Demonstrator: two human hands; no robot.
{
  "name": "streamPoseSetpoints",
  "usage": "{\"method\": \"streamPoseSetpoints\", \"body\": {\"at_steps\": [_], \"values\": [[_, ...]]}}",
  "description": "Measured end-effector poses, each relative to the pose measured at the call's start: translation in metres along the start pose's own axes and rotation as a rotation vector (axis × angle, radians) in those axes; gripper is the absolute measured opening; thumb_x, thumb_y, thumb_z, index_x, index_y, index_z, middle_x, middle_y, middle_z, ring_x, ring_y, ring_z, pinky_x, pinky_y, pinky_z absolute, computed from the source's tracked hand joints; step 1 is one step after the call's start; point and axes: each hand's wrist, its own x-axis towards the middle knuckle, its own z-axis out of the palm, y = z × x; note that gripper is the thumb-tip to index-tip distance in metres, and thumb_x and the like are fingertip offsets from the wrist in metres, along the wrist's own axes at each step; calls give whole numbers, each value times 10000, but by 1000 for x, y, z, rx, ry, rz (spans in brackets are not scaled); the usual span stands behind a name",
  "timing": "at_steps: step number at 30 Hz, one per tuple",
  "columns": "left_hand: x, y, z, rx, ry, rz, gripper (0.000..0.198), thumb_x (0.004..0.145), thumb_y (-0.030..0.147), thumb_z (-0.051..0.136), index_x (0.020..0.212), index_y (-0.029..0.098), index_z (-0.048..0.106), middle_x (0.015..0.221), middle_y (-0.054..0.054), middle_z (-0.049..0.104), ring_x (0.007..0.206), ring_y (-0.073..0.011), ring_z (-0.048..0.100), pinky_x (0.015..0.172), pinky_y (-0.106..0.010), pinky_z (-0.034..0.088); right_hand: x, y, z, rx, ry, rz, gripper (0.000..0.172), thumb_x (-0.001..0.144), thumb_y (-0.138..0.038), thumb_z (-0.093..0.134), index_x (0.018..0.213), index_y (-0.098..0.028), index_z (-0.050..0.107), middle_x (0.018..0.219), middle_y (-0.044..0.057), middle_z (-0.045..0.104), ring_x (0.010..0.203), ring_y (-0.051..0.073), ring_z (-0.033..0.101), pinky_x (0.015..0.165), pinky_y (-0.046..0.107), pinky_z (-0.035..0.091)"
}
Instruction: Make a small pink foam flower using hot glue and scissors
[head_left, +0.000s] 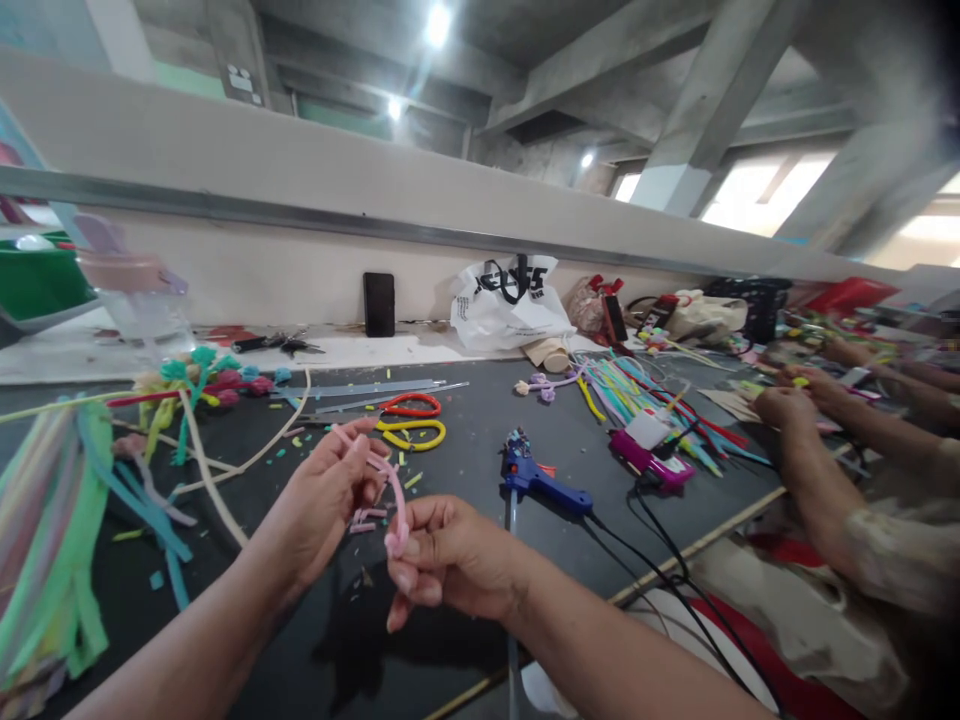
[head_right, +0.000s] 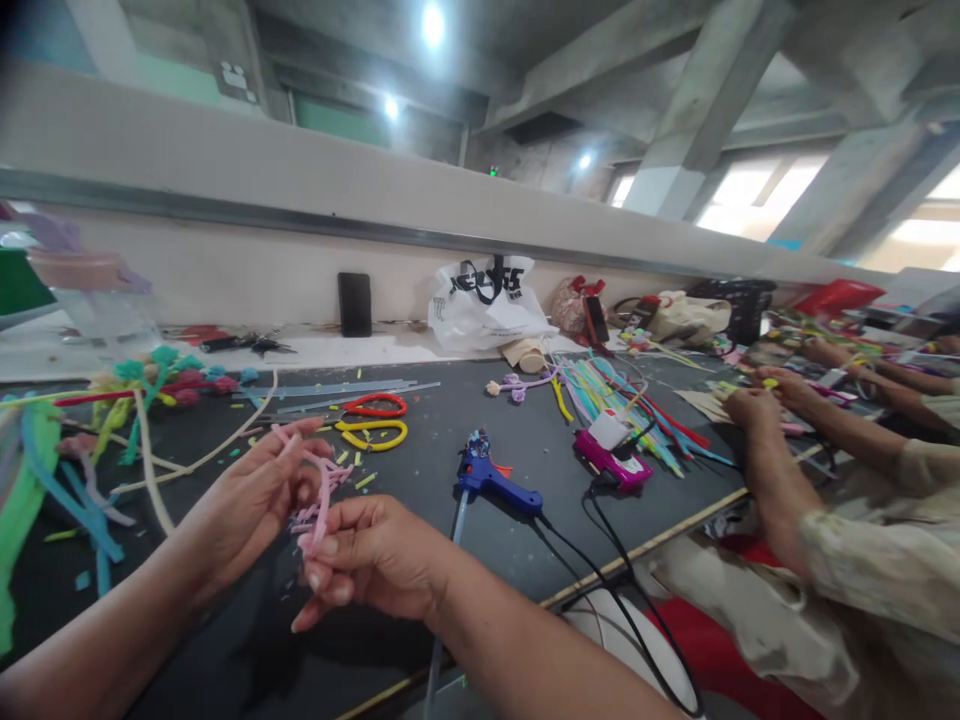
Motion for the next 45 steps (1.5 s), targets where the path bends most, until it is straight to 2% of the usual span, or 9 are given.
{"method": "streamPoseSetpoints", "body": {"at_steps": [5, 7, 9, 12, 17, 23, 30, 36, 45], "values": [[1, 3, -7, 680, 379, 438, 795, 684, 317, 685, 1368, 256, 285, 1298, -95, 403, 1055, -241, 514, 825, -321, 465, -4, -9, -7, 15, 25, -2, 190, 762, -255, 669, 745, -130, 527, 604, -55, 544, 417, 12, 387, 605, 265, 526], [-1, 5, -9, 901, 312, 638, 691, 734, 274, 639, 1357, 256, 339, 1414, -82, 315, 1288, -297, 296, 1028, -400, 302, -4, -12, -12, 28, 20, 16, 188, 768, -252, 664, 755, -129, 522, 605, -56, 540, 411, 8, 381, 600, 263, 530], [-4, 4, -9, 1003, -7, 743, 501, 806, 225, 539, 1295, 263, 437, 1406, -59, 368, 1307, -259, 293, 1065, -397, 251, -4, -15, -17, 44, 2, 35, 185, 773, -246, 661, 766, -126, 521, 605, -52, 546, 407, 8, 390, 602, 268, 536], [-9, -3, -5, 995, -342, 678, 319, 850, 198, 457, 1148, 232, 566, 1226, -66, 565, 1152, -200, 495, 979, -318, 379, -3, -17, -23, 70, -5, 41, 158, 787, -224, 649, 794, -123, 527, 613, -49, 555, 408, 7, 403, 617, 276, 541], [-14, -8, 2, 899, -223, 553, 133, 841, 209, 490, 863, 196, 621, 850, -25, 653, 798, -140, 605, 741, -225, 463, -1, -17, -22, 46, 84, 24, 172, 797, -253, 642, 772, -121, 533, 594, -54, 551, 390, 3, 381, 615, 273, 526], [-16, -3, 1, 900, -201, 522, 114, 826, 234, 521, 779, 188, 614, 720, 8, 609, 679, -115, 566, 644, -208, 431, 1, -13, -20, -94, 191, -82, 227, 764, -313, 670, 720, -126, 549, 553, -53, 541, 399, 26, 400, 606, 269, 493], [-21, -6, 2, 785, -224, 367, 112, 831, 239, 499, 838, 185, 597, 769, 5, 637, 707, -120, 599, 643, -195, 459, 4, -6, -23, 6, 188, -159, 235, 689, -299, 741, 673, -148, 561, 506, -61, 524, 435, 39, 410, 603, 232, 435], [-23, 0, 4, 795, -330, 387, 187, 843, 199, 463, 917, 200, 634, 847, 0, 676, 749, -117, 618, 674, -175, 475, 4, -1, -18, 132, 170, -238, 193, 688, -256, 745, 695, -149, 585, 508, -63, 514, 457, 41, 404, 598, 221, 415], [-23, -3, 3, 773, -296, 356, 205, 842, 229, 481, 959, 209, 648, 866, -4, 689, 817, -138, 627, 736, -200, 476, 5, 2, -10, 166, 260, -243, 227, 691, -281, 734, 686, -155, 545, 496, -89, 470, 404, 15, 313, 632, 219, 423]]}}
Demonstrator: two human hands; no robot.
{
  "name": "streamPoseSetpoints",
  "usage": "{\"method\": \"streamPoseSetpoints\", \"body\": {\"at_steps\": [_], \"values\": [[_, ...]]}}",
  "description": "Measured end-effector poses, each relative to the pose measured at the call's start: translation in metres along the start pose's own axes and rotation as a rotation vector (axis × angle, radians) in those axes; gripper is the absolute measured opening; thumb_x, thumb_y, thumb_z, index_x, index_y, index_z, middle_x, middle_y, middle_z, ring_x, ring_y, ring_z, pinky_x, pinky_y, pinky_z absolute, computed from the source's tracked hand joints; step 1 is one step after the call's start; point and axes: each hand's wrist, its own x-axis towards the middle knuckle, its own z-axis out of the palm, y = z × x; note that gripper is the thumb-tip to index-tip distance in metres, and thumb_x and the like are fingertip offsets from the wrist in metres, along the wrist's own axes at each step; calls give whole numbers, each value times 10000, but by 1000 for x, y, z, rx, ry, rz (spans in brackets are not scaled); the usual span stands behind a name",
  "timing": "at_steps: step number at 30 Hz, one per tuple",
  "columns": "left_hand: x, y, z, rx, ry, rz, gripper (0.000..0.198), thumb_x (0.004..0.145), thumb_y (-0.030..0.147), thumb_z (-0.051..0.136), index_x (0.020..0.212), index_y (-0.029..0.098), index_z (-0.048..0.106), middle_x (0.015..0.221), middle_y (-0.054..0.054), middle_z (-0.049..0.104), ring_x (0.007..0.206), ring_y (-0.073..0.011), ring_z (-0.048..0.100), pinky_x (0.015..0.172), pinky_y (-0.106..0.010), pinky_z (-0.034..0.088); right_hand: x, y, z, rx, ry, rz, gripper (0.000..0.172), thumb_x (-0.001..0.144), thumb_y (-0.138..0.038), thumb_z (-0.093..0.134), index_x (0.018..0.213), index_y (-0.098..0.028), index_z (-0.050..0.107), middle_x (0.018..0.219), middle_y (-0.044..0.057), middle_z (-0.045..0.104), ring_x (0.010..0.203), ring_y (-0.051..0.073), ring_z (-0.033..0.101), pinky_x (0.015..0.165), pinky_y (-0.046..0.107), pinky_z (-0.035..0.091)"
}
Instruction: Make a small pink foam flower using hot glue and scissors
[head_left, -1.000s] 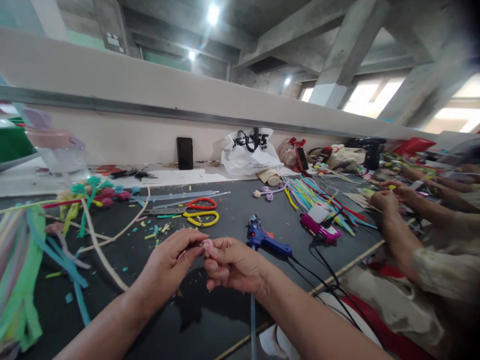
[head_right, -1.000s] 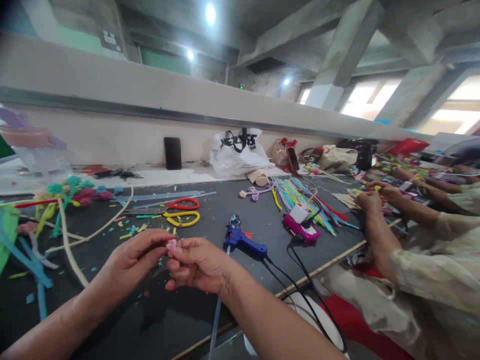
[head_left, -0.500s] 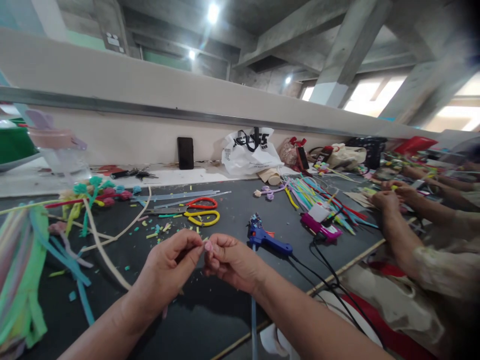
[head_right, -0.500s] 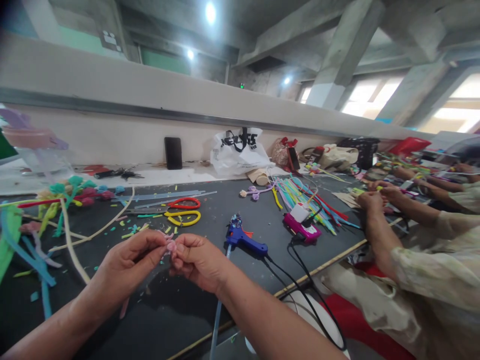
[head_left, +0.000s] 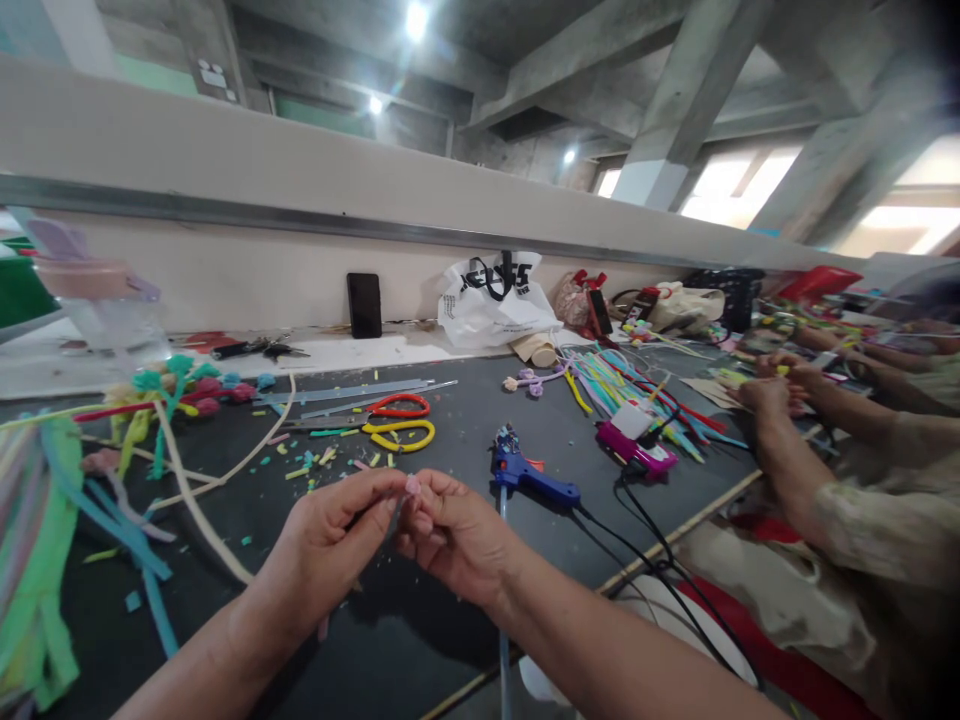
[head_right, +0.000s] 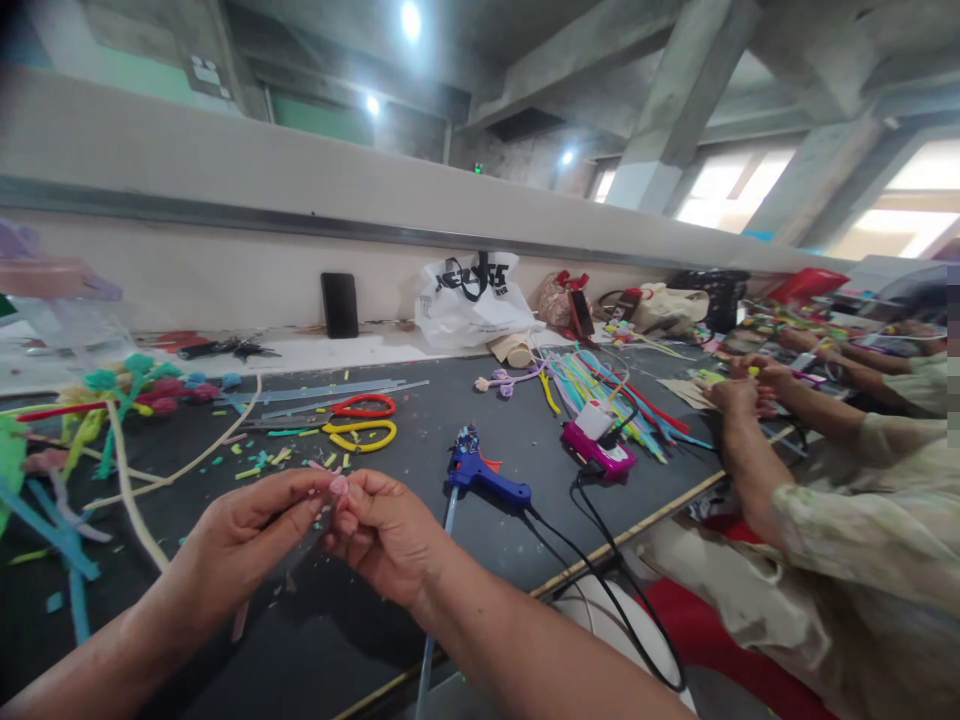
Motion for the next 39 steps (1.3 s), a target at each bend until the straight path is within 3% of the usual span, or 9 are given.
{"method": "streamPoseSetpoints", "body": {"at_steps": [3, 7, 12, 17, 22, 31, 35, 38, 39], "values": [[1, -2, -1, -56, 19, -56, 176, 838, 276, 500, 914, 199, 639, 799, -1, 682, 746, -134, 623, 700, -209, 479, 0, -2, 5, -242, 73, -70, 256, 730, -357, 682, 683, -156, 531, 524, -68, 484, 445, 39, 379, 559, 196, 377], [4, -4, 0, -21, 48, -114, 204, 834, 339, 494, 825, 182, 625, 732, -6, 650, 690, -143, 600, 667, -238, 469, -3, -6, 10, -872, 154, -214, 281, 822, -408, 538, 694, -158, 538, 583, -36, 514, 496, 70, 422, 498, 199, 319], [8, -3, 4, 117, 130, -159, 194, 804, 344, 504, 780, 182, 608, 750, -15, 640, 735, -168, 586, 687, -264, 443, -4, 3, 4, -1596, 249, -586, 240, 890, -281, 401, 719, -175, 531, 650, 5, 550, 605, 117, 463, 596, 243, 328], [9, 1, 9, 21, 123, -253, 172, 765, 335, 528, 723, 183, 596, 752, -12, 648, 746, -174, 584, 675, -260, 431, 1, 9, -4, -1949, 340, -815, 192, 850, -164, 400, 694, -172, 512, 630, 31, 585, 590, 138, 488, 710, 314, 307], [9, 4, 15, -166, 114, -364, 166, 741, 323, 556, 739, 163, 602, 674, 4, 628, 644, -144, 553, 612, -244, 423, 0, 4, -1, -1966, 379, -868, 147, 815, -157, 436, 685, -169, 502, 588, 15, 584, 543, 123, 488, 706, 313, 292], [11, 1, 14, -253, 103, -375, 190, 740, 333, 574, 736, 144, 595, 674, -4, 609, 649, -144, 553, 605, -246, 423, 0, -2, -2, -1918, 330, -820, 192, 806, -156, 433, 618, -176, 467, 567, -5, 539, 543, 109, 432, 709, 306, 301], [11, -2, 9, -280, 70, -394, 195, 725, 335, 584, 743, 141, 598, 653, 1, 604, 609, -132, 546, 551, -224, 405, 3, -5, -4, -1628, 269, -568, 197, 823, -223, 455, 630, -189, 469, 554, -28, 484, 539, 108, 420, 572, 248, 306], [9, -6, 9, -253, 54, -384, 202, 717, 342, 588, 751, 145, 618, 604, 16, 592, 546, -118, 526, 515, -211, 388, 4, -9, -3, -1251, 211, -361, 84, 811, -273, 516, 809, -191, 499, 651, -28, 532, 571, 103, 484, 557, 225, 355], [9, -6, 10, -241, 56, -375, 197, 708, 343, 596, 733, 149, 623, 581, 21, 586, 526, -117, 521, 504, -210, 384, 4, -10, -2, -1117, 192, -318, 131, 794, -274, 545, 883, -194, 492, 700, -23, 552, 600, 105, 511, 574, 226, 381]]}}
